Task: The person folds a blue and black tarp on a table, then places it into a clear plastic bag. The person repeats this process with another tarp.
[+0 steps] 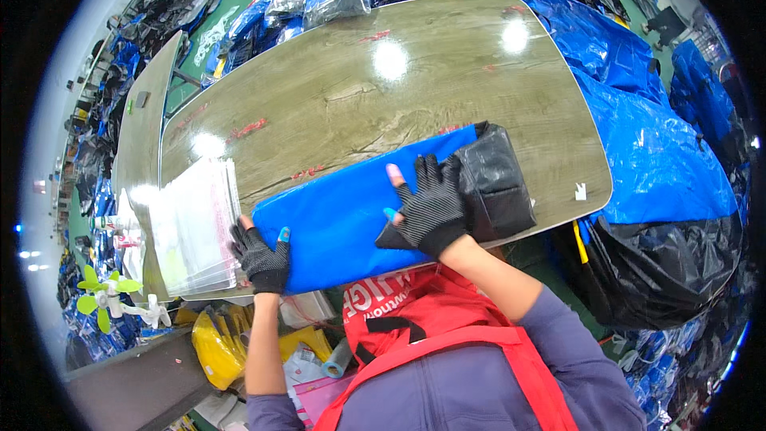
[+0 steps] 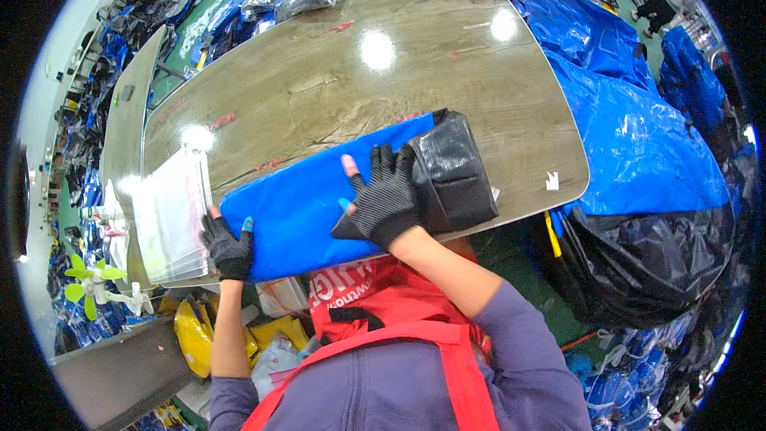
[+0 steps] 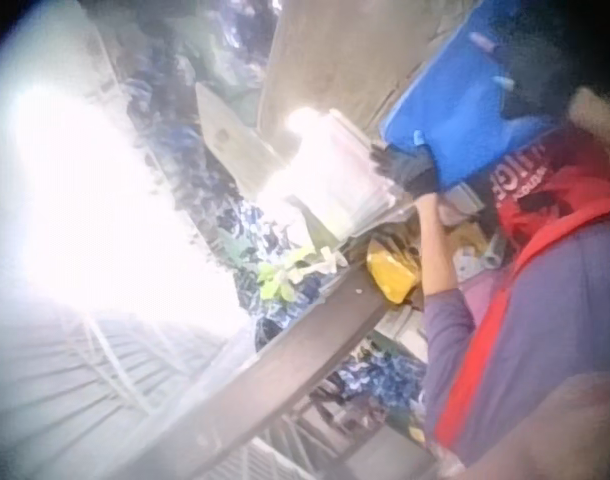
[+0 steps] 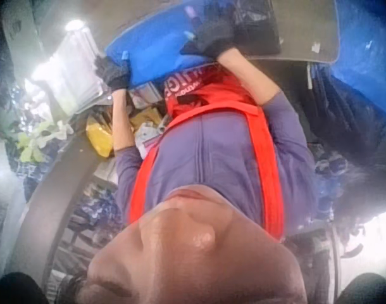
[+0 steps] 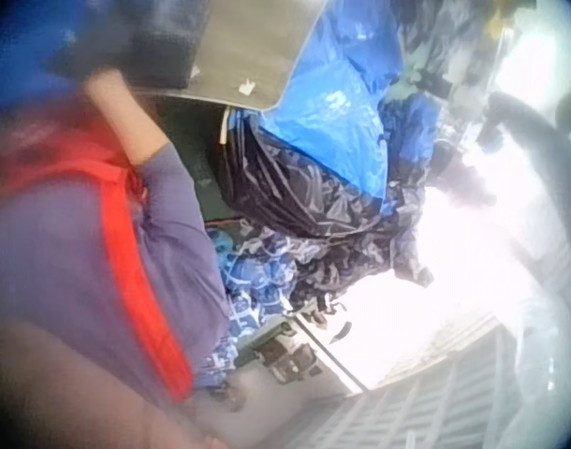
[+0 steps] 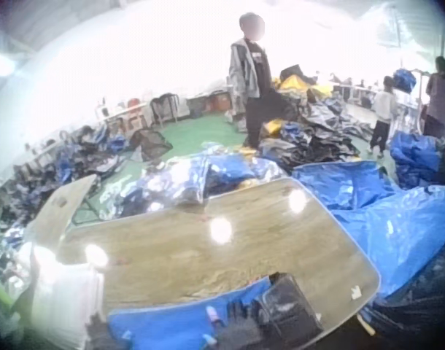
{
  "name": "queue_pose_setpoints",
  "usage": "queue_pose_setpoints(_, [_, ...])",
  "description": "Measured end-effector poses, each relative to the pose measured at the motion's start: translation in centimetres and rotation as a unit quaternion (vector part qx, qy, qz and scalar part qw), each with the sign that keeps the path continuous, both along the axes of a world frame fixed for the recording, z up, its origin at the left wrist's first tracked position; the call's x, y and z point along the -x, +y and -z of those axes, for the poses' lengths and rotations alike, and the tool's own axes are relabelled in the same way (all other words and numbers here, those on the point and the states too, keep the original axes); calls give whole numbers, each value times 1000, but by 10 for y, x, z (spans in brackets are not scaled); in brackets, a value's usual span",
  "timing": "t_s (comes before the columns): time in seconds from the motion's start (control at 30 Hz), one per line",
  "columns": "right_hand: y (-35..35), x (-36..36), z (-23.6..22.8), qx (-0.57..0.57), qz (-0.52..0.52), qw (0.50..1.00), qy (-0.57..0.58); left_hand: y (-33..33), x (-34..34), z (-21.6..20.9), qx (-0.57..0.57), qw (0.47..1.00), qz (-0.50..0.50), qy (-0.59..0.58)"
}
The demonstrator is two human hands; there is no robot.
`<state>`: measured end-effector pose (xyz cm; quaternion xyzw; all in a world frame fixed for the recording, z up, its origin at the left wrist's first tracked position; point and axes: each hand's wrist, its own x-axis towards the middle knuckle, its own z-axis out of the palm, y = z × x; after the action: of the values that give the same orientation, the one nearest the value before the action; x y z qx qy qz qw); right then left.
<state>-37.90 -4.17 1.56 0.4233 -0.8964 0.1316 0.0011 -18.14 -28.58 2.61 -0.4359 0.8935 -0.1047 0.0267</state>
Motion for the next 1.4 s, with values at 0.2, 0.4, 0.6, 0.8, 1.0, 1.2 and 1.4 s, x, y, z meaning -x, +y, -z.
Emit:
queue_pose_setpoints(0.2, [-47, -13, 3, -59, -38, 996, -46, -17, -48, 6, -467, 760, -156, 423])
queue_pose_setpoints(0.4, [-10, -10, 10, 197, -213, 951, 112, 31, -74, -24, -687, 511, -182, 484])
queue_pose_setpoints(0.6, [62, -63, 39, 252, -159, 955, 13, 110, 17, -89, -666, 435, 16, 606])
queue_pose_setpoints(0.8, [50, -57, 86, 343, -122, 845, -392, 220, 220, -58, -394, 766, 97, 498])
queue_pose_setpoints(1.0, [68, -49, 62, 181, -142, 959, -164, 206, 223, -28, -16, 778, 549, 304])
queue_pose_setpoints(1.2, [120, -13, -68, 116, -199, 920, -318, 191, 230, -17, -87, 865, 469, 154])
queue_pose_setpoints(1.4, [85, 71, -56, 252, -18, 967, -15, 161, 235, 3, -133, 828, 529, 131])
